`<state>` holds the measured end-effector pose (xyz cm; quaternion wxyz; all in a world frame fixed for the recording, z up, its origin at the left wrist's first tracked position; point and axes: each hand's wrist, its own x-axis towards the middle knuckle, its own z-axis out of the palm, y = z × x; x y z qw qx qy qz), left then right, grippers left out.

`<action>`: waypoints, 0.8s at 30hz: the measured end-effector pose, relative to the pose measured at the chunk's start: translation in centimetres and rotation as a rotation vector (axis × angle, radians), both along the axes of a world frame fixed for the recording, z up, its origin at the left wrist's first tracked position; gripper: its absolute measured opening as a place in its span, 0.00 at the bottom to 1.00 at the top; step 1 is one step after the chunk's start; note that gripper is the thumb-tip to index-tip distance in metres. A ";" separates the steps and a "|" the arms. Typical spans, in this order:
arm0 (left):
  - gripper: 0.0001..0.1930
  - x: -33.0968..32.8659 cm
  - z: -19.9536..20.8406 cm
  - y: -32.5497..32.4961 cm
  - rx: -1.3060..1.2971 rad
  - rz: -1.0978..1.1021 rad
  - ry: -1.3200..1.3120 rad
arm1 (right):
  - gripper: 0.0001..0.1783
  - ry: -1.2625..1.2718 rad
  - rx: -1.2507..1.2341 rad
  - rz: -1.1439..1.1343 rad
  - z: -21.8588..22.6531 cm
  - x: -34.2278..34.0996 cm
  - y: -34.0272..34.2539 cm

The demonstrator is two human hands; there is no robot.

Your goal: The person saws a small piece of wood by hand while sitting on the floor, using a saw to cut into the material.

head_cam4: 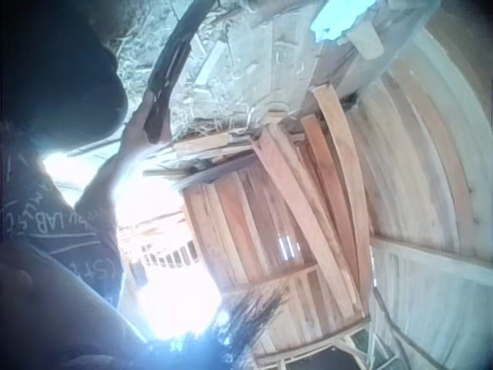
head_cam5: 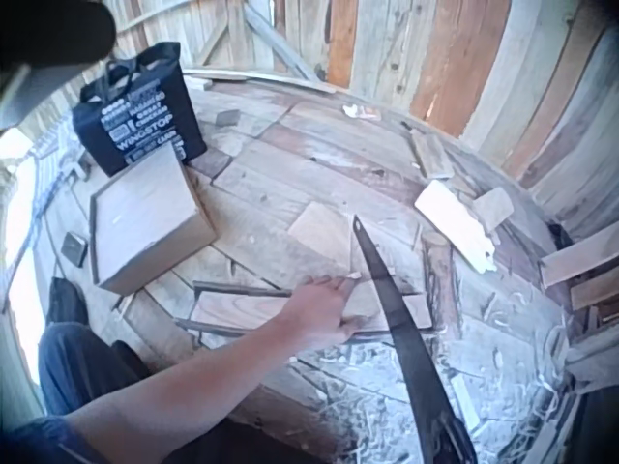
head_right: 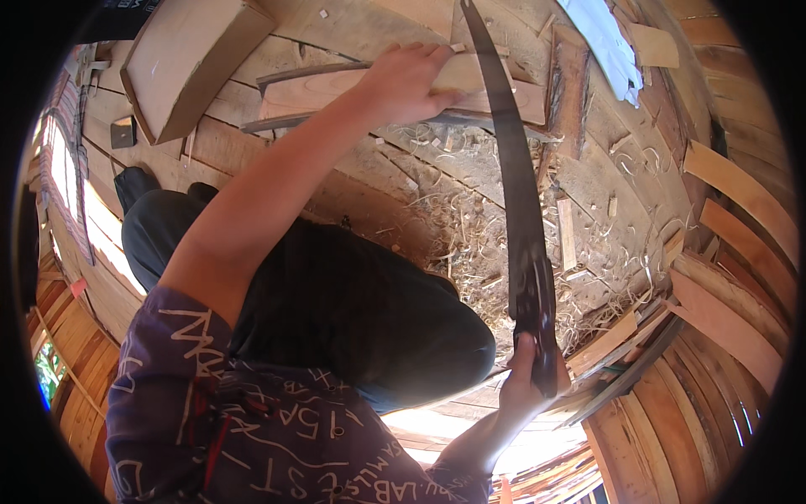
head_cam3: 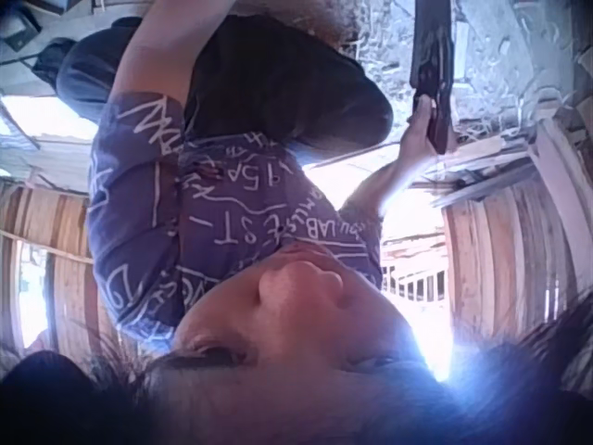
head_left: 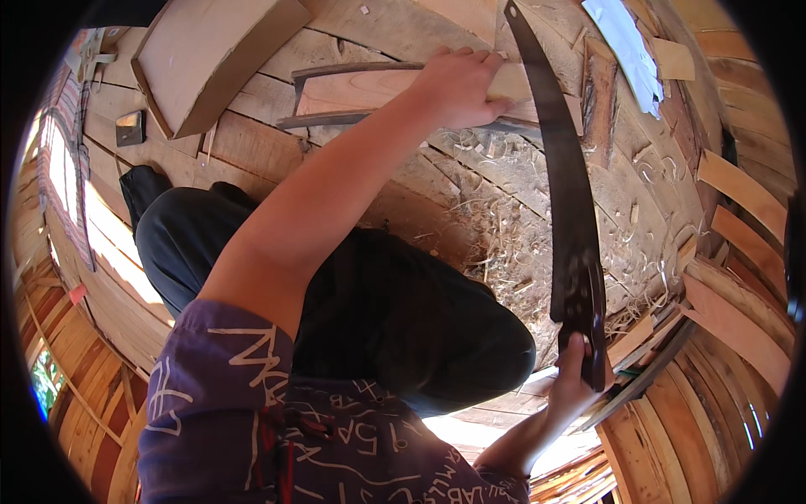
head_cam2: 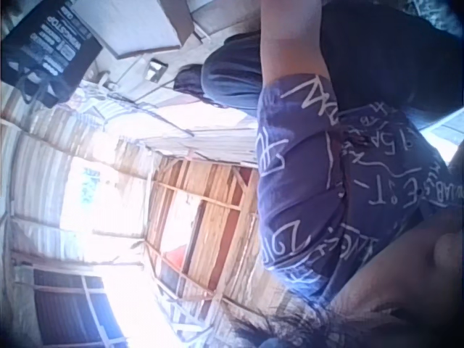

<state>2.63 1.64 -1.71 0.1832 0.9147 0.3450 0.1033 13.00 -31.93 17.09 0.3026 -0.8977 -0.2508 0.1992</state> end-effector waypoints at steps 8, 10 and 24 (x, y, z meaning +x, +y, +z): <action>0.31 -0.5 -0.8 0.7 -0.065 0.011 -0.011 | 0.13 -0.019 -0.015 -0.078 -1.6 -0.2 4.7; 0.31 -0.3 -0.2 0.4 -0.068 0.011 0.020 | 0.16 0.044 -0.018 -0.135 -1.3 0.1 5.8; 0.33 0.0 -0.2 0.0 -0.055 -0.002 0.012 | 0.13 0.019 -0.017 -0.133 -1.8 -0.8 4.2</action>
